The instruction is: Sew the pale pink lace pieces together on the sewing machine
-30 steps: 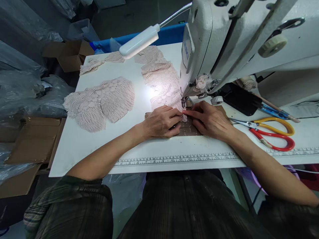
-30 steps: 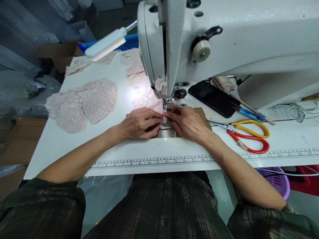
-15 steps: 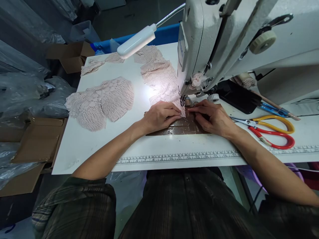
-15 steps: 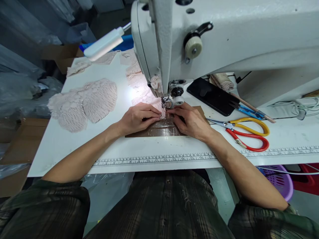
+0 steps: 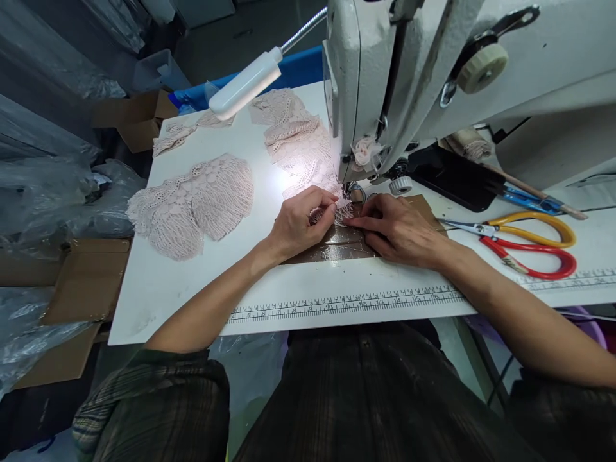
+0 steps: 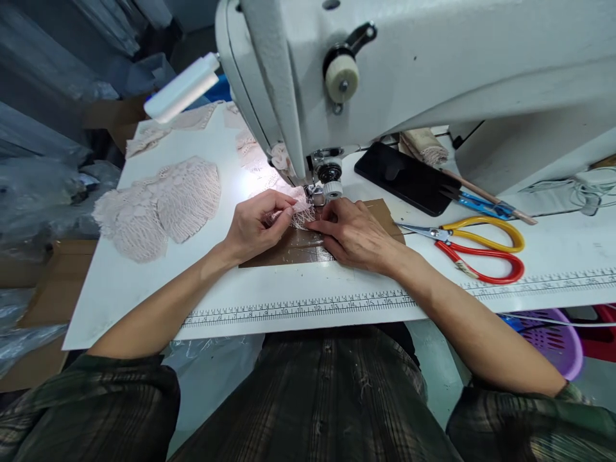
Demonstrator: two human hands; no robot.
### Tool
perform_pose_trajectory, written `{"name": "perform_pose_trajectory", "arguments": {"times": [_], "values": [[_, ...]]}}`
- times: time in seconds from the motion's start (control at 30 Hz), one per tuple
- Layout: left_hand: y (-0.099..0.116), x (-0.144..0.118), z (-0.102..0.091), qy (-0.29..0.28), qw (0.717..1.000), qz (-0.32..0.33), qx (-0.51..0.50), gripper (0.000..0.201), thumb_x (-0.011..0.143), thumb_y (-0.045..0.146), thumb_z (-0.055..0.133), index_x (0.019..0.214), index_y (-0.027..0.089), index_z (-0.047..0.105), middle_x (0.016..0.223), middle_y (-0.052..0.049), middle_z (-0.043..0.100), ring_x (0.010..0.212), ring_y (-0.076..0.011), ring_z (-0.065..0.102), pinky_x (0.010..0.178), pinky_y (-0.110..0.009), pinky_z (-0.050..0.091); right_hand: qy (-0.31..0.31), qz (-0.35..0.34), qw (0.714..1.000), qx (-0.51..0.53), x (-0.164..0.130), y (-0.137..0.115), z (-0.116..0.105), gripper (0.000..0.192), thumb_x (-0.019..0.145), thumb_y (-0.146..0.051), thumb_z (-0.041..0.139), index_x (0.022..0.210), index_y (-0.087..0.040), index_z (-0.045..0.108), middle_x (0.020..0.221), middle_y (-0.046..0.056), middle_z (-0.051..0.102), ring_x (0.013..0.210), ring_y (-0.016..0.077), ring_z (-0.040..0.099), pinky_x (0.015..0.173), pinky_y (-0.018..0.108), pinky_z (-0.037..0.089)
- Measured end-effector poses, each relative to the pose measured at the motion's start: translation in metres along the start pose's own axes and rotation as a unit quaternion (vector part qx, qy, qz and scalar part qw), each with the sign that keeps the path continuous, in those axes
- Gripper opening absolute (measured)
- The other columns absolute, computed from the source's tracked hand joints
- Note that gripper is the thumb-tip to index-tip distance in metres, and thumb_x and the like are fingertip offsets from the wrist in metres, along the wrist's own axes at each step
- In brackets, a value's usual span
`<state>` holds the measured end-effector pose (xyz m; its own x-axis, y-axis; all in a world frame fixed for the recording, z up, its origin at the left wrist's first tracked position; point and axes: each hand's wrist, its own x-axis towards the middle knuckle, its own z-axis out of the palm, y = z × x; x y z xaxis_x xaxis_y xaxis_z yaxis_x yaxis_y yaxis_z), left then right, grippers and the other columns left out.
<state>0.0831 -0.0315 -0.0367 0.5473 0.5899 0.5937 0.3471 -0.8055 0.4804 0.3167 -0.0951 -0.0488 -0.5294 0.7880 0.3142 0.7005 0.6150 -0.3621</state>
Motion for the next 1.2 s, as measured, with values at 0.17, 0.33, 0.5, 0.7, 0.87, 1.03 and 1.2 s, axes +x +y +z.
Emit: {"name": "perform_pose_trajectory", "arguments": {"times": [0.17, 0.33, 0.5, 0.7, 0.87, 1.03, 1.2], "values": [[0.001, -0.003, 0.002, -0.042, 0.995, 0.083, 0.043, 0.011, 0.096, 0.017, 0.058, 0.089, 0.014, 0.067, 0.099, -0.009, 0.076, 0.086, -0.0152, 0.073, 0.074, -0.029, 0.059, -0.017, -0.009, 1.0, 0.001, 0.001, -0.005, -0.005, 0.042, 0.094, -0.018, 0.051, 0.129, -0.028, 0.073, 0.113, 0.013, 0.062, 0.107, 0.0291, 0.053, 0.089, 0.045, 0.043], [-0.005, -0.006, 0.003, -0.098, 0.975, 0.149, 0.134, 0.014, 0.097, 0.015, 0.057, 0.089, 0.018, 0.068, 0.097, -0.003, 0.079, 0.083, -0.0158, 0.071, 0.088, -0.039, 0.054, -0.016, -0.007, 1.0, 0.0, 0.0, -0.006, -0.006, 0.04, 0.095, -0.019, 0.051, 0.125, -0.029, 0.075, 0.112, 0.013, 0.062, 0.105, 0.028, 0.054, 0.086, 0.043, 0.042], [-0.011, -0.006, 0.002, -0.114, 0.966, 0.176, 0.15, 0.011, 0.097, 0.018, 0.058, 0.096, 0.019, 0.069, 0.1, -0.003, 0.078, 0.083, -0.0156, 0.069, 0.087, -0.039, 0.051, -0.015, -0.009, 1.0, 0.011, -0.001, -0.003, -0.005, 0.037, 0.095, -0.021, 0.052, 0.121, -0.03, 0.077, 0.111, 0.012, 0.062, 0.104, 0.0275, 0.054, 0.087, 0.043, 0.042], [-0.01, -0.007, 0.0, -0.129, 0.957, 0.178, 0.191, 0.014, 0.097, 0.017, 0.055, 0.093, 0.022, 0.067, 0.104, -0.002, 0.077, 0.085, -0.0162, 0.069, 0.095, -0.044, 0.051, -0.016, 0.002, 1.0, 0.023, 0.0, -0.002, -0.004, 0.038, 0.094, -0.021, 0.052, 0.121, -0.032, 0.077, 0.113, 0.012, 0.063, 0.106, 0.0283, 0.055, 0.087, 0.044, 0.042], [-0.011, -0.01, 0.002, -0.067, 0.974, 0.15, 0.155, 0.011, 0.092, 0.013, 0.058, 0.091, 0.021, 0.066, 0.103, -0.006, 0.076, 0.092, -0.0195, 0.069, 0.086, -0.042, 0.054, -0.021, 0.007, 0.999, 0.032, 0.001, -0.002, -0.005, 0.039, 0.093, -0.021, 0.053, 0.121, -0.031, 0.077, 0.112, 0.012, 0.063, 0.107, 0.0288, 0.055, 0.087, 0.045, 0.042], [-0.011, -0.009, 0.005, -0.071, 0.979, 0.144, 0.127, 0.012, 0.093, 0.013, 0.058, 0.09, 0.021, 0.066, 0.095, -0.003, 0.076, 0.084, -0.0177, 0.068, 0.079, -0.038, 0.053, -0.024, 0.011, 0.999, 0.04, 0.0, -0.003, -0.005, 0.039, 0.092, -0.02, 0.053, 0.123, -0.032, 0.076, 0.114, 0.012, 0.063, 0.108, 0.0297, 0.054, 0.09, 0.047, 0.042], [-0.01, -0.007, 0.006, -0.096, 0.976, 0.156, 0.117, 0.013, 0.095, 0.013, 0.058, 0.091, 0.02, 0.068, 0.094, -0.003, 0.077, 0.083, -0.0158, 0.068, 0.081, -0.037, 0.052, -0.013, 0.013, 0.999, 0.041, 0.0, -0.003, -0.003, 0.038, 0.093, -0.021, 0.053, 0.121, -0.031, 0.077, 0.112, 0.012, 0.063, 0.106, 0.0288, 0.054, 0.089, 0.047, 0.042]]}}
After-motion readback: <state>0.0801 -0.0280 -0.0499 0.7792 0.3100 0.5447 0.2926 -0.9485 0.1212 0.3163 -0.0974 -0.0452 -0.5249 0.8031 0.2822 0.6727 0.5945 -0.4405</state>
